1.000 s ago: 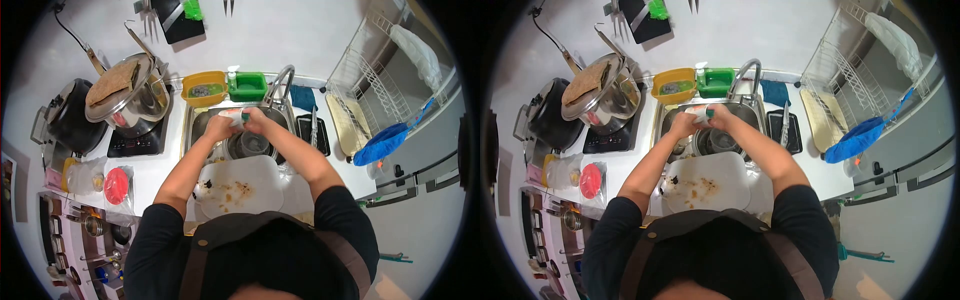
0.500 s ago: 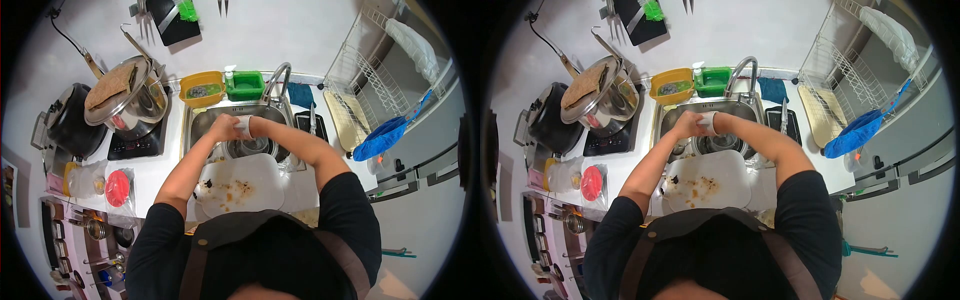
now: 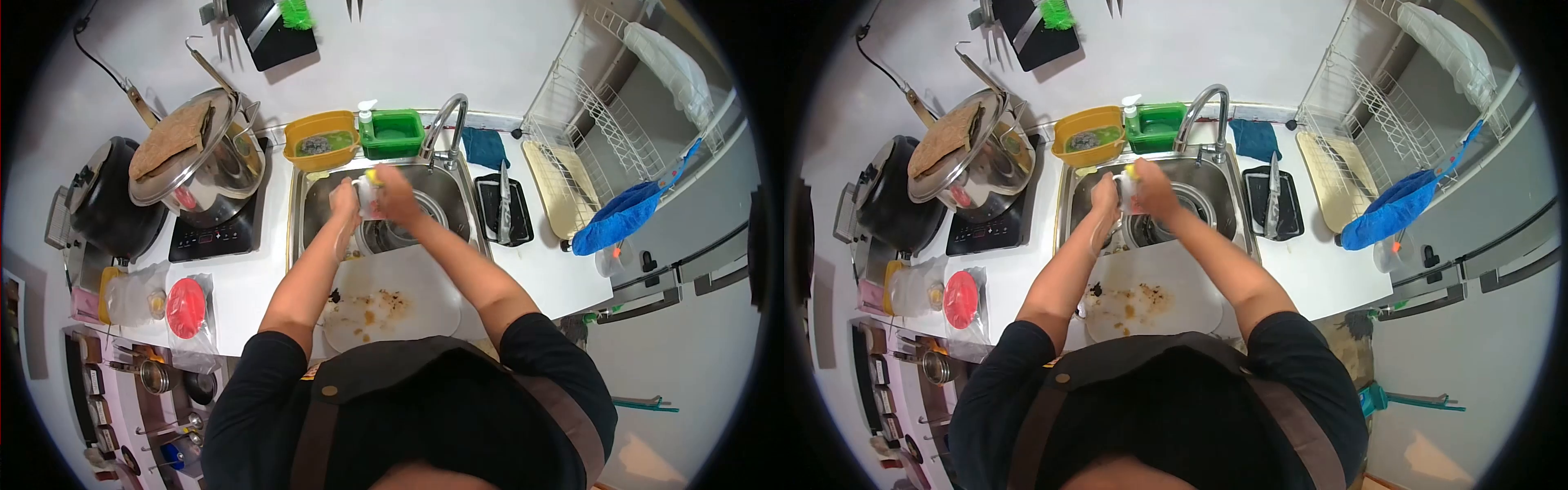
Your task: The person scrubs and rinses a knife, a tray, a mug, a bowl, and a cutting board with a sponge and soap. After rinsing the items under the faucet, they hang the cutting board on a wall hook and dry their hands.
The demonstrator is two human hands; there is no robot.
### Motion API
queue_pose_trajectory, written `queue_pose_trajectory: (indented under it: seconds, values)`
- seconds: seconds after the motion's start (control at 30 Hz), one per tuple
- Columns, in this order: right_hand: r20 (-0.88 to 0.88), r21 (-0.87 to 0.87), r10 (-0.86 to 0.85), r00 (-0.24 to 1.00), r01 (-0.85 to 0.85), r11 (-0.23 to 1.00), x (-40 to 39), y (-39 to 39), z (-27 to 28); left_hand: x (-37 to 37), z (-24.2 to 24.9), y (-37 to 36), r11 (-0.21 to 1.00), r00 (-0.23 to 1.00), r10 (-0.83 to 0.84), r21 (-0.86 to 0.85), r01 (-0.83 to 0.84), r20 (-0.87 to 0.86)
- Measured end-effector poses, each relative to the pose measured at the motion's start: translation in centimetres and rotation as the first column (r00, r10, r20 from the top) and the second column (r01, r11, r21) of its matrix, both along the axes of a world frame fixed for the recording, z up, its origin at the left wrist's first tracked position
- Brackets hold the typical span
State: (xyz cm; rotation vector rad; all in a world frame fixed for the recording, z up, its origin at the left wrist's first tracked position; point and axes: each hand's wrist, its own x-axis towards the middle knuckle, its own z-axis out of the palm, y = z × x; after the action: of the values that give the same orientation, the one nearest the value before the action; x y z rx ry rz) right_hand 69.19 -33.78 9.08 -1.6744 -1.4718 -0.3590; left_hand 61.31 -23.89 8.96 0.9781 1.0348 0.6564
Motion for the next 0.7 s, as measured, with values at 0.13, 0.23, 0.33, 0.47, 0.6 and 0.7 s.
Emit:
queue_pose_trajectory:
  seconds: [0.13, 0.23, 0.33, 0.47, 0.6, 0.7]
  values:
    - [0.202, 0.01, 0.066, 0.977, -0.069, 0.998, -3.9, -1.5, 0.1, -0.2, 1.3, -1.0, 0.974, 0.981, 0.063, -0.224, -0.021, 0.182]
    - [0.187, -0.007, 0.056, 0.981, -0.056, 0.998, -1.9, -0.8, 1.4, -0.3, 0.1, -1.0, 0.969, 0.968, 0.052, -0.249, 0.011, 0.244]
    - [0.138, -0.048, -0.027, 0.99, 0.034, 0.998, -3.1, -2.1, 1.0, -0.4, 0.6, -0.8, 0.971, 0.974, 0.007, -0.236, 0.048, 0.228]
    - [0.272, -0.119, 0.069, 0.96, -0.038, 0.992, -3.7, -2.9, 0.5, 0.1, 0.5, -0.8, 0.955, 0.961, 0.146, -0.286, -0.075, 0.236]
    - [0.028, 0.075, -0.023, 0.999, 0.02, 0.997, 1.4, -0.4, 0.3, -1.0, 0.8, -1.2, 0.967, 0.966, -0.134, -0.182, 0.176, 0.22]
    - [-0.927, 0.35, 0.283, -0.245, -0.3, 0.888, 2.1, -2.0, 2.2, -1.7, 1.8, -1.2, 0.9, 0.901, -0.324, -0.201, 0.388, 0.29]
